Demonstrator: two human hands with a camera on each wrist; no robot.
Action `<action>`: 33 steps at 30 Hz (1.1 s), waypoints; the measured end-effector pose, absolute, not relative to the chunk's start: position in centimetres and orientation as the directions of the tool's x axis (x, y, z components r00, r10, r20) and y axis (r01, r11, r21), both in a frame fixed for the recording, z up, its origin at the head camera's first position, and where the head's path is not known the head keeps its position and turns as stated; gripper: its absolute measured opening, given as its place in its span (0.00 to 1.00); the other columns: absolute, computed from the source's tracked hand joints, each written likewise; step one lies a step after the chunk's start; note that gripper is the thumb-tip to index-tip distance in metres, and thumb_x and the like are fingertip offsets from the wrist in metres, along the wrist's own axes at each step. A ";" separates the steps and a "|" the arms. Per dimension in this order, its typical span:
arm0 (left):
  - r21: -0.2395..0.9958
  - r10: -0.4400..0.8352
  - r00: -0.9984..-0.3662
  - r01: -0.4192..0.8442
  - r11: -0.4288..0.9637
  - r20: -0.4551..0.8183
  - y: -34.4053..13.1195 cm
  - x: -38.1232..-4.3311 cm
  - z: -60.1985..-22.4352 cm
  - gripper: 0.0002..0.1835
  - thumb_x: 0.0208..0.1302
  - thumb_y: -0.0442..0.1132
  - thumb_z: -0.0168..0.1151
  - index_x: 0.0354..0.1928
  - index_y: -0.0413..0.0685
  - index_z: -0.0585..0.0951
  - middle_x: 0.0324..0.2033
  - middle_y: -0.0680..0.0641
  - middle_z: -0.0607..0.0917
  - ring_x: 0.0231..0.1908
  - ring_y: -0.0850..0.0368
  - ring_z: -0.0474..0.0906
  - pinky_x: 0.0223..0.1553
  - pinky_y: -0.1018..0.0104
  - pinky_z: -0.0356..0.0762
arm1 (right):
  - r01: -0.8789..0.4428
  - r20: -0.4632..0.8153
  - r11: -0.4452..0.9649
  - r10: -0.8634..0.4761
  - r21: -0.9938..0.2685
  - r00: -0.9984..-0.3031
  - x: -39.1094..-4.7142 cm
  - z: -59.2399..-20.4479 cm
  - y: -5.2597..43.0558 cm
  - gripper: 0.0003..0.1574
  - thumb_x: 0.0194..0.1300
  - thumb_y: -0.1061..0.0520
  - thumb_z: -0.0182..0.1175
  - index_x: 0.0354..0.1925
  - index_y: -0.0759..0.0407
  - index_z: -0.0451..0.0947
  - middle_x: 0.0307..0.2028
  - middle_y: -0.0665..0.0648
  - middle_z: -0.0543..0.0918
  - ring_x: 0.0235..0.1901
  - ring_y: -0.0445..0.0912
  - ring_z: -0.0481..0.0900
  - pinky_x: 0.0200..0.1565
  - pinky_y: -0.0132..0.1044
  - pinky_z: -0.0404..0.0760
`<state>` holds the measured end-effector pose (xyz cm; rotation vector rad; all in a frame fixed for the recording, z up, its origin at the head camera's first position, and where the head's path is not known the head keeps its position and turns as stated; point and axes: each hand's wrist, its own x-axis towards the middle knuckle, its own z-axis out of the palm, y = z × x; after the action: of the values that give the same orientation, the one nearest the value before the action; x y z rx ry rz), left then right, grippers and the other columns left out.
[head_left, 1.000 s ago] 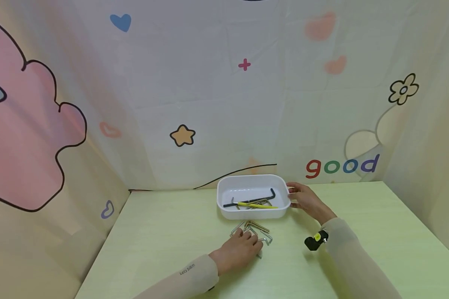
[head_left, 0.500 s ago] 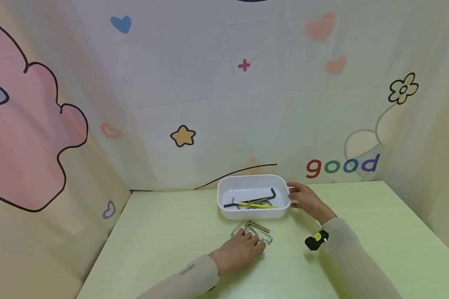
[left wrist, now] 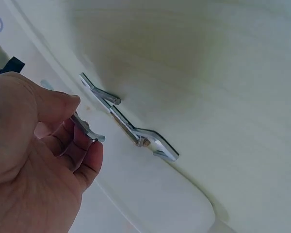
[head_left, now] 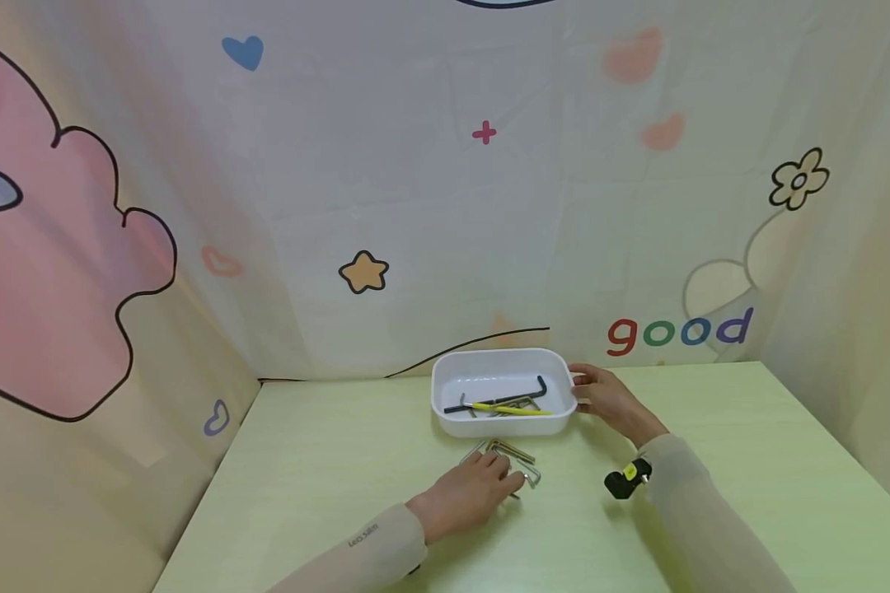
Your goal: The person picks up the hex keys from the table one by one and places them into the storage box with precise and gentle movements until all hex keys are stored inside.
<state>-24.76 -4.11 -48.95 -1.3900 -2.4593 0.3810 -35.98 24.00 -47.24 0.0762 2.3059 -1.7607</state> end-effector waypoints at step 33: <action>-0.151 0.749 -0.636 0.735 0.661 0.186 -6.0 -28.7 -42.9 0.14 0.68 0.32 0.56 0.52 0.55 0.73 0.42 0.53 0.75 0.44 0.57 0.69 0.50 0.67 0.71 | 0.187 -0.219 0.240 -0.115 -0.953 -0.969 -36.0 -47.4 24.2 0.36 0.71 0.66 0.47 0.74 0.61 0.53 0.58 0.66 0.64 0.56 0.57 0.68 0.64 0.52 0.75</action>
<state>-28.66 -6.02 -42.90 -1.2020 -2.6458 0.0898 -36.01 24.19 -47.38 0.0670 2.2695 -1.7978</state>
